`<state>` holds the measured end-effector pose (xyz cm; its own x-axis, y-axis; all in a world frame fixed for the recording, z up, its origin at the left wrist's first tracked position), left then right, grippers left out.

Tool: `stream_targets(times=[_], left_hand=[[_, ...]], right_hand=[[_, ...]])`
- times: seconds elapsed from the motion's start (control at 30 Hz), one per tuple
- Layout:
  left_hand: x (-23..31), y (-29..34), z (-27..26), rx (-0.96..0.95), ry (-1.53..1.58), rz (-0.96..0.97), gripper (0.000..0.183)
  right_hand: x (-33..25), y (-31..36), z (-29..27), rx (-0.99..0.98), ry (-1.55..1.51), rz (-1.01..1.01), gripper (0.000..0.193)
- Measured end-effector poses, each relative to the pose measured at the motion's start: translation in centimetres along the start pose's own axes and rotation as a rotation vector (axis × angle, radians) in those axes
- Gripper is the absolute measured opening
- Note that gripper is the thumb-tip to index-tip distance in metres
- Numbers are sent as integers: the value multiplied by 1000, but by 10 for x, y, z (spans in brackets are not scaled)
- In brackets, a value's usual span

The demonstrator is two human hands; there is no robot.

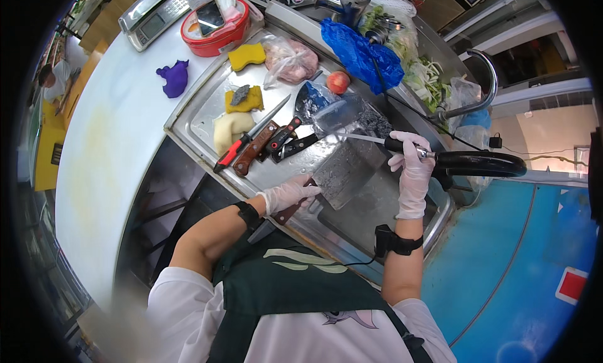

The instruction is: The person wipes a digital scale and a large white work surface using a cloth, then washes hands and several knives in a sink.

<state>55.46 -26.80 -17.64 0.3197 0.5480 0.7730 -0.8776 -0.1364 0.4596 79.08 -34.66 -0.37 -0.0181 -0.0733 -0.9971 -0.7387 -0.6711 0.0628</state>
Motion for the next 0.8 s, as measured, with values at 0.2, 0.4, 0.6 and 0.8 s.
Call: stream_targets(times=[0.2,0.4,0.6,0.8], left_hand=[[1,14,-9,108,51,-45,19],[-2,-8,-7,196,-225,154,45],[18,0,-7,386,-433,98,37],[-16,-22,-21,543,-985,273,34]], right_hand=[[-1,5,11,7,107,45,15],[-11,13,9,101,194,6,15],[7,9,-7,-28,144,8,21],[9,7,3,-69,106,-11,22]])
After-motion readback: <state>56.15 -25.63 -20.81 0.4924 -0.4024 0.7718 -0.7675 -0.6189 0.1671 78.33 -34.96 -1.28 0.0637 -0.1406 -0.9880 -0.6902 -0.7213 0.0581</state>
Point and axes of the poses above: each hand's wrist, its own y-axis away from the middle knuckle, its own z-axis out of the palm, x = y × z, the point moved 2 cm from there along -y, towards the middle knuckle, and after that the axes turned 4 degrees about z, right-handed, at the moved point
